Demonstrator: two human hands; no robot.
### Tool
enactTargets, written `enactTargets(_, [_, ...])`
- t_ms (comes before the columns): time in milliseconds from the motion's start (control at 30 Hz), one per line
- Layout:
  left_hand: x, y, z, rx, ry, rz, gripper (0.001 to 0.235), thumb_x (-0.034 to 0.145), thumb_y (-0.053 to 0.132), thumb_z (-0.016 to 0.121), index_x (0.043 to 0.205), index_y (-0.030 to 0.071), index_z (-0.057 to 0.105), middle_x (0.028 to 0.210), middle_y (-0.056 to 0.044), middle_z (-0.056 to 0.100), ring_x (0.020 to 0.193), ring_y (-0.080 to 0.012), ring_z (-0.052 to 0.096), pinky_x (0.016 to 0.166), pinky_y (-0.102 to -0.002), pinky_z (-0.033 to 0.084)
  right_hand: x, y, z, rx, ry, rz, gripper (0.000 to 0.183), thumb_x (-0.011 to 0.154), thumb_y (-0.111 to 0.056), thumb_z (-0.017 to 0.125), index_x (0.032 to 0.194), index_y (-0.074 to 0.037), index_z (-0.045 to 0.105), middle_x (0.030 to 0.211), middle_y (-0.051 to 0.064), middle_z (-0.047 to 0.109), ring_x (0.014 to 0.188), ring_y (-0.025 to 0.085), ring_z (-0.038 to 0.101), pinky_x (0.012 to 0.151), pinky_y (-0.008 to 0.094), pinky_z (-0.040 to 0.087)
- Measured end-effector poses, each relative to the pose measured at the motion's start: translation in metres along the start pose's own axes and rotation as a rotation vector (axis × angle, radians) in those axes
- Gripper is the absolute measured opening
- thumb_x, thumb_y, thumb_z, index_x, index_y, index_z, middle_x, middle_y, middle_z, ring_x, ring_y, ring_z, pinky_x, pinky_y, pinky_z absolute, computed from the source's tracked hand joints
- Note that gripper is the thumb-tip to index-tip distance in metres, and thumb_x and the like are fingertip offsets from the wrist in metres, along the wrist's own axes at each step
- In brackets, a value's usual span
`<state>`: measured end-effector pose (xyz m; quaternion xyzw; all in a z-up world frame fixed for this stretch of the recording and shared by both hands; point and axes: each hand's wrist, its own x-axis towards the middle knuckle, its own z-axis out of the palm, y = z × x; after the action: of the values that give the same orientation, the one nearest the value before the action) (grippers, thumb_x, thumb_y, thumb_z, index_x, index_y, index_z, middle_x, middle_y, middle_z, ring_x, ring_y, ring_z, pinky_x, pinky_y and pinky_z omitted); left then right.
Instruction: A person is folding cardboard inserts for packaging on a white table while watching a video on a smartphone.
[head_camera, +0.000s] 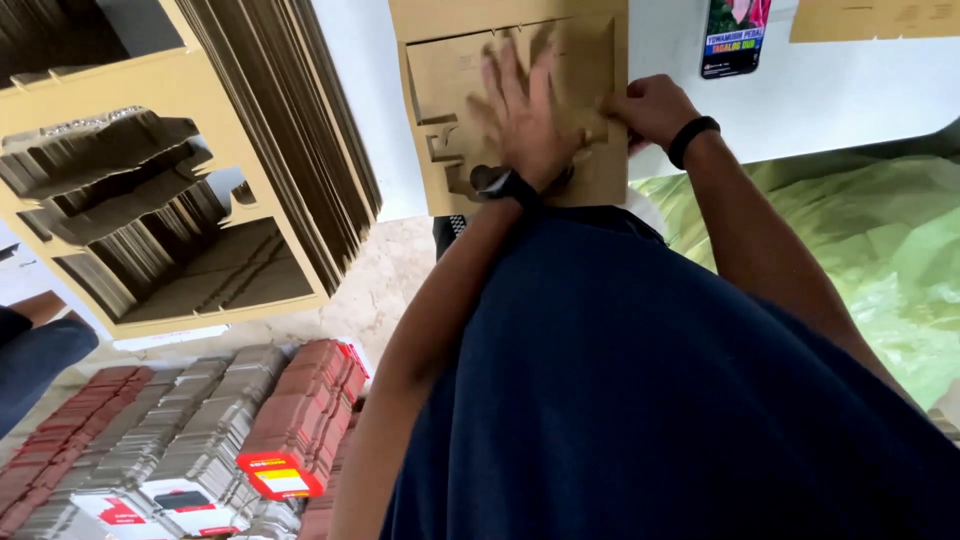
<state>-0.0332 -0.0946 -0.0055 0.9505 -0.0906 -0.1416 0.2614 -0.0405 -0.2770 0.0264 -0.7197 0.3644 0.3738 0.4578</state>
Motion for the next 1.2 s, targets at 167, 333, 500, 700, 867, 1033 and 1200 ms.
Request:
enactTargets(167, [0.011, 0.010, 0.021, 0.069, -0.286, -0.384, 0.165, 0.050, 0.066, 0.122, 0.162, 0.049, 0.001, 0.170, -0.014, -0.027, 0.157, -0.0553, -0.014, 0.104, -0.090, 0.012, -0.018, -0.038, -0.005, -0.227, -0.106, 0.122, 0.045, 0.095, -0.040, 0.072, 0.106, 0.003, 0.069, 0.095, 0.022, 0.075, 0.074, 0.032, 0.075, 0.070, 0.039, 0.064])
enactTargets(333, [0.017, 0.011, 0.009, 0.097, -0.445, -0.414, 0.158, 0.060, 0.070, 0.111, 0.162, 0.049, -0.008, 0.165, -0.013, -0.038, 0.154, -0.0548, -0.025, 0.104, -0.092, 0.006, 0.005, -0.023, 0.000, -0.209, -0.169, 0.192, 0.048, 0.096, -0.046, 0.067, 0.081, -0.001, 0.066, 0.069, 0.015, 0.066, 0.058, 0.024, 0.060, 0.058, 0.034, 0.050])
enactTargets(500, [0.018, 0.012, 0.013, 0.058, -0.401, -0.400, 0.151, 0.061, 0.067, 0.104, 0.163, 0.047, -0.006, 0.164, -0.013, -0.039, 0.152, -0.0545, -0.030, 0.102, -0.094, 0.002, 0.009, -0.023, -0.002, -0.202, -0.234, 0.188, 0.059, 0.098, -0.049, 0.070, 0.060, -0.009, 0.050, 0.050, 0.007, 0.046, 0.044, 0.019, 0.039, 0.049, 0.033, 0.032])
enactTargets(700, [0.022, 0.025, -0.005, 0.029, -0.452, -0.448, 0.129, 0.079, 0.056, 0.090, 0.162, 0.048, -0.008, 0.164, -0.011, -0.040, 0.150, -0.0498, -0.036, 0.104, -0.091, -0.005, 0.005, -0.032, 0.007, -0.407, -0.092, 0.190, 0.053, 0.086, -0.060, 0.066, 0.081, -0.008, 0.068, 0.075, 0.009, 0.069, 0.075, 0.026, 0.065, 0.068, 0.039, 0.050])
enactTargets(867, [0.030, 0.035, -0.019, 0.053, -0.551, -0.532, 0.115, 0.090, 0.057, 0.078, 0.161, 0.048, -0.011, 0.164, -0.008, -0.041, 0.150, -0.0454, -0.038, 0.109, -0.087, -0.010, 0.016, -0.016, 0.022, -0.474, 0.000, 0.133, 0.057, 0.093, -0.055, 0.061, 0.084, 0.001, 0.066, 0.085, 0.019, 0.064, 0.073, 0.034, 0.060, 0.055, 0.047, 0.044])
enactTargets(1033, [0.030, 0.030, -0.003, 0.098, -0.549, -0.547, 0.121, 0.085, 0.045, 0.081, 0.160, 0.049, -0.014, 0.165, -0.011, -0.039, 0.149, -0.0471, -0.038, 0.107, -0.089, -0.007, 0.016, -0.011, 0.032, -0.709, 0.004, -0.118, 0.058, 0.100, -0.049, 0.054, 0.091, 0.006, 0.070, 0.086, 0.031, 0.068, 0.077, 0.049, 0.067, 0.063, 0.056, 0.055])
enactTargets(1200, [0.037, 0.033, -0.010, 0.088, -0.564, -0.566, 0.119, 0.092, 0.037, 0.081, 0.159, 0.048, -0.017, 0.164, -0.013, -0.041, 0.149, -0.0489, -0.038, 0.104, -0.091, -0.006, 0.043, 0.009, 0.029, -0.777, -0.006, -0.460, 0.065, 0.103, -0.049, 0.056, 0.081, 0.010, 0.068, 0.078, 0.032, 0.068, 0.080, 0.050, 0.068, 0.071, 0.056, 0.053])
